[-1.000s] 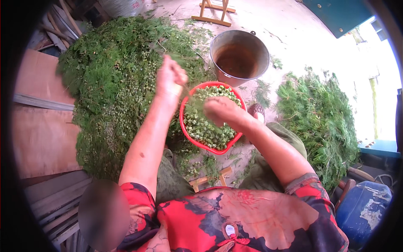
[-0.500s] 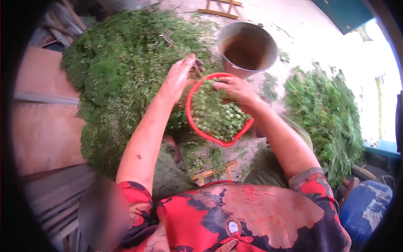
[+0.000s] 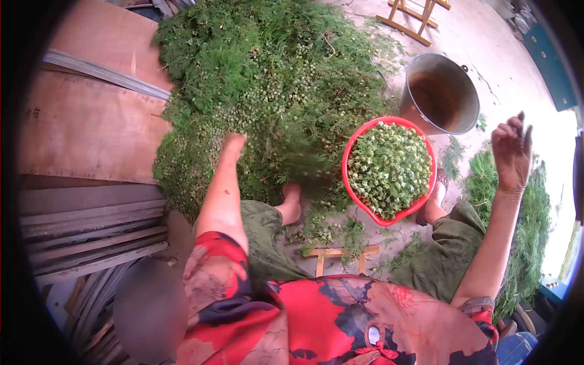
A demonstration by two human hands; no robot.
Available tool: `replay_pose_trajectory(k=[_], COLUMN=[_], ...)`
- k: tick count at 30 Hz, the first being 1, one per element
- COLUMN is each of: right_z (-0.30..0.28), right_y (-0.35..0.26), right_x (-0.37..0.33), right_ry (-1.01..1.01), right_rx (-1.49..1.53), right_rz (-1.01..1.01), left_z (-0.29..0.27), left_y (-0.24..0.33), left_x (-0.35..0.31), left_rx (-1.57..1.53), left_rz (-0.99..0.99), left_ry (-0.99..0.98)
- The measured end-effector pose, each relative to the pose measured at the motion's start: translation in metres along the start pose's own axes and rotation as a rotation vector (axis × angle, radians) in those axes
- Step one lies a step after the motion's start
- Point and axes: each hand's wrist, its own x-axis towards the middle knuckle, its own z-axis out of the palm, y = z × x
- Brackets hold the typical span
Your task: Picking small green peppercorns or fruits from harvested branches into a red bucket.
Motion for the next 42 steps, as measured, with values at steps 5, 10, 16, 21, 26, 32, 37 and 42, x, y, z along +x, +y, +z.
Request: replay_pose_trajectory(k=[5,10,16,21,26,32,37,42], right_z=[-0.001,-0.001,0.001,0.013,0.012,0.008,0.017,0.02], right_y=[0.034,0.044,0.054,0.063,0.074,0.115,0.156,0.16], right_x=[0.007,0.015,0.019,0.014,0.007,-0.009,-0.023,-0.021], right_ry=[0.126,0.122,0.095,0.187,0.227,0.172,-0.068,-0.025], right_rx=[-0.301,-0.369,-0.461,-0.59,-0.695,-0.807,-0.803,-0.742], right_rz=[0.051,0.106,0.132,0.126,0.23,0.462,0.518,0.537], left_z=[0.08,0.105,0.085,0.05,0.019,0.027,0.056,0.095], left_y=[-0.038,-0.068,-0.019,0.032,0.1,0.175,0.185,0.193], left_x=[0.031,0.046,0.038,0.022,-0.03,-0.167,-0.238,-0.28], left_rx=[0.167,0.031,-0.053,-0.608,-0.908,-1.076,-1.151,-0.794], left_rz=[0.041,-0.088,-0.014,0.131,0.121,0.205,0.249,0.492], left_ry=[-0.163,-0.037,-0.277,-0.47,-0.536,-0.76,-0.988,-0.989])
